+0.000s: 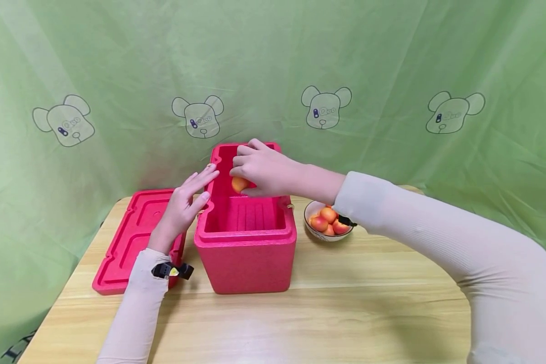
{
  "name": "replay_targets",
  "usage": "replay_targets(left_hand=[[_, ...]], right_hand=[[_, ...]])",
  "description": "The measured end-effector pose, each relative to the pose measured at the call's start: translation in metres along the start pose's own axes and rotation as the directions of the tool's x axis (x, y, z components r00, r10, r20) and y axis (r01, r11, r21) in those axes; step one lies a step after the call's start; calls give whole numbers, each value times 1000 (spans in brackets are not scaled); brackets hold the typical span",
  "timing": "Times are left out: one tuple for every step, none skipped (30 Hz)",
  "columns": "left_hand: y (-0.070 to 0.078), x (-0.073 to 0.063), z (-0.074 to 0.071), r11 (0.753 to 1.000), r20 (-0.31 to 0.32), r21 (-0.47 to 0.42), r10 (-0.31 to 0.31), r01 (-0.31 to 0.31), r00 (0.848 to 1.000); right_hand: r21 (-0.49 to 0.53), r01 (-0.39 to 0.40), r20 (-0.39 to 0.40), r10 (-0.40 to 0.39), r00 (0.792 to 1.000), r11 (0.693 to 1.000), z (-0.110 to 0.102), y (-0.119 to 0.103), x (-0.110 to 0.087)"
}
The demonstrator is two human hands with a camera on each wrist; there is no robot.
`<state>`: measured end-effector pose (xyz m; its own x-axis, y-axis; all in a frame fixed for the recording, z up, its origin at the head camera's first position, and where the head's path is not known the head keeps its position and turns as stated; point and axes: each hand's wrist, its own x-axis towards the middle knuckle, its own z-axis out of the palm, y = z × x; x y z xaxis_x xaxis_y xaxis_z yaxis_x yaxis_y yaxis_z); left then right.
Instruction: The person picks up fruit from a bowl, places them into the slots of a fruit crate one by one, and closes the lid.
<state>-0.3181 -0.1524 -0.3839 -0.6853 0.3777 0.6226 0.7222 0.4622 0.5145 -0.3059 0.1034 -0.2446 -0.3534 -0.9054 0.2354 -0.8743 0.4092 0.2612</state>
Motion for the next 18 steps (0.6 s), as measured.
replay_targets(left_hand=[[0,0,0,1000,0,-1,1,-1,1000],[0,0,0,1000,0,2,2,-2,1000],[0,1,0,1000,0,2,3,-3,1000],[0,1,0,1000,0,3,4,-4,1000],[0,1,0,1000,1,4,5,-5,1000],[0,1,0,1000,2,5,4,-4,1000],[1,1,0,1000,2,3,5,-5,1000],[1,1,0,1000,3,5,3,-3,1000],[1,1,0,1000,5,3,1,-1,1000],[2,1,0,1000,7,3,-1,1,1000],[1,1,0,1000,8,2,-2,2,1000],[1,0,0,1000,9,3,-5,5,1000],[1,0,0,1000,10,4,-8,8,1000],[1,0,0,1000,10,5,-11,11,1000],[1,0,0,1000,11,5,-13,13,1000],[2,0,0,1000,10,5,-15,15,1000],[2,-1,-1,1000,9,3,-17,17,1000],[2,-1,-1,1000,9,3,-19,19,1000]], right_hand=[[-1,2,3,-2,1000,1000,0,0,0],[-3,4,6,-4,1000,1000,0,0,0],[-5,5,9,-5,1000,1000,1,0,0],[-9,6,14,-5,1000,1000,1,0,0],[-13,7,18,-7,1000,1000,1,-1,0],[-18,7,23,-7,1000,1000,2,0,-1],[-21,7,27,-7,1000,1000,2,0,-1],[-24,8,29,-8,1000,1000,2,0,-1],[-26,8,31,-7,1000,1000,2,0,-2],[-28,9,31,-8,999,1000,2,1,-2],[-28,9,29,-9,1000,1000,2,1,-2],[-28,9,28,-9,1000,1000,2,1,-2],[-28,10,28,-9,1000,1000,2,1,-3],[-28,9,28,-8,1000,1000,2,1,-3],[-28,8,28,-7,1000,1000,2,2,-3],[-27,6,27,-5,1000,1000,1,2,-3],[-27,3,27,-3,1000,1000,1,2,-4],[-28,0,26,1,1000,1000,0,2,-5]])
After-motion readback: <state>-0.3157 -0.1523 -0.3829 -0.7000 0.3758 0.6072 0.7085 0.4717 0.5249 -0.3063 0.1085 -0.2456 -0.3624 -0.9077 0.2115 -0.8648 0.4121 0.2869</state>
